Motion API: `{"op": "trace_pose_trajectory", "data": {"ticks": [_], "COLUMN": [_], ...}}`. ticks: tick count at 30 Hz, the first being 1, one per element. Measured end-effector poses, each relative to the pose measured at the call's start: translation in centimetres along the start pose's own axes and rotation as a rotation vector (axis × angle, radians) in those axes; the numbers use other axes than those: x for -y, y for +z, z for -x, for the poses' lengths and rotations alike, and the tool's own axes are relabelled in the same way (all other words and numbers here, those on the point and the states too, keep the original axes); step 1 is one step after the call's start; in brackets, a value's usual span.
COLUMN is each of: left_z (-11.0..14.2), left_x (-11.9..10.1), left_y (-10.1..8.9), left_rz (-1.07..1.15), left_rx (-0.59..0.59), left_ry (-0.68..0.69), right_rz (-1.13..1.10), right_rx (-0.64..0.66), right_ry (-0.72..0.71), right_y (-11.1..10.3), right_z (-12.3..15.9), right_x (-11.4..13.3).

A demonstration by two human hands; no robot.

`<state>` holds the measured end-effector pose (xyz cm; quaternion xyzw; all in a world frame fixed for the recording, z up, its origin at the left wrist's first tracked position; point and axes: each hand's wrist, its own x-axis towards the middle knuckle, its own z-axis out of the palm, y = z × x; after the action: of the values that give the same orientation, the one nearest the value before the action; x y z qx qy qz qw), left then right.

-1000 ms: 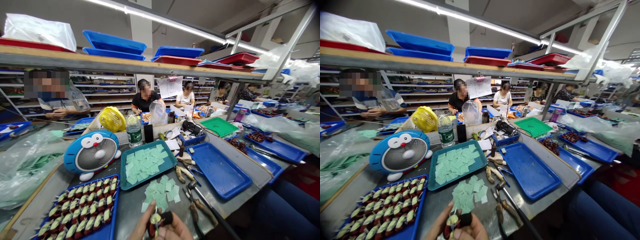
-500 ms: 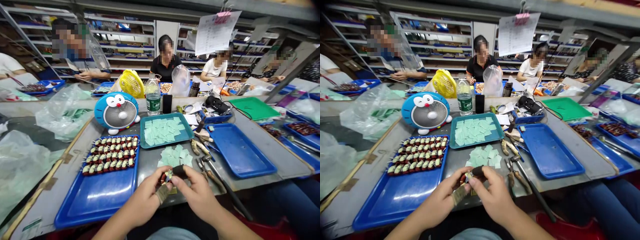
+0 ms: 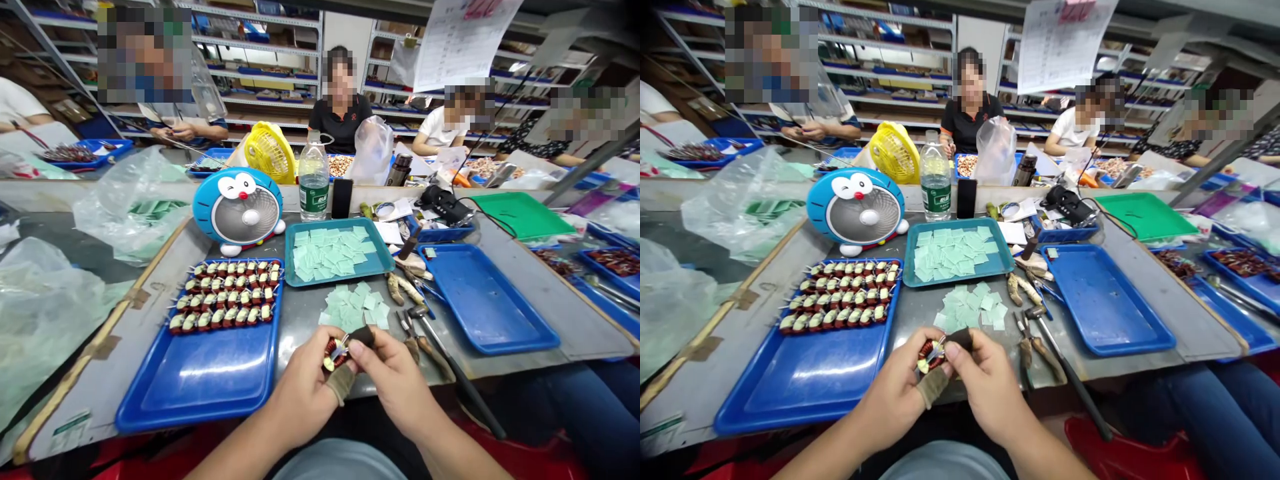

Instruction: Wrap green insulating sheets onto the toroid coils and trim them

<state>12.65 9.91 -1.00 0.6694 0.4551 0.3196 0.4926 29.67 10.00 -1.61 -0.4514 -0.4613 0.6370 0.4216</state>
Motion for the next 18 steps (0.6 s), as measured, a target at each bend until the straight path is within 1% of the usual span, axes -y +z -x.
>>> {"op": "trace_pose_trajectory", "data": {"ticks": [2, 3, 4, 6, 8, 11, 13, 14, 16, 18], "left_z": [0.1, 0.1, 0.0, -0.1, -0.4, -0.8, -0.9, -0.9, -0.8, -0.6], "left_x": [0.2, 0.4, 0.5, 0.8, 0.9, 0.7, 0.3, 0.1, -0.4, -0.9], "left_y": [-0.1, -0.1, -0.2, -0.4, -0.6, -0.8, -1.0, -1.0, -1.2, -1.2], "left_rz": [0.014, 0.003, -0.02, -0.086, -0.139, -0.162, -0.133, -0.107, -0.046, 0.014], "left_rx": [0.006, 0.001, -0.009, -0.029, -0.015, 0.035, 0.053, 0.06, 0.079, 0.083], "left_ry": [-0.005, -0.01, -0.015, -0.025, -0.039, -0.062, -0.077, -0.08, -0.076, -0.057], "right_rz": [-0.057, -0.048, -0.008, 0.161, 0.417, 0.787, 0.943, 0.984, 0.986, 0.869], "right_rx": [-0.005, 0.006, 0.017, 0.024, 0.002, 0.009, 0.044, 0.061, 0.091, 0.097], "right_ry": [0.019, 0.03, 0.037, 0.017, -0.087, -0.356, -0.506, -0.543, -0.534, -0.43], "right_y": [0.2, 0.2, 0.1, -0.3, -0.9, -2.0, -2.4, -2.6, -2.6, -2.4], "right_z": [-0.2, -0.3, -0.3, -0.2, -0.1, -0.1, -0.2, -0.3, -0.3, -0.1], "right_x": [-0.3, -0.4, -0.4, -0.1, 0.3, 0.8, 0.9, 1.1, 1.4, 1.7]}}
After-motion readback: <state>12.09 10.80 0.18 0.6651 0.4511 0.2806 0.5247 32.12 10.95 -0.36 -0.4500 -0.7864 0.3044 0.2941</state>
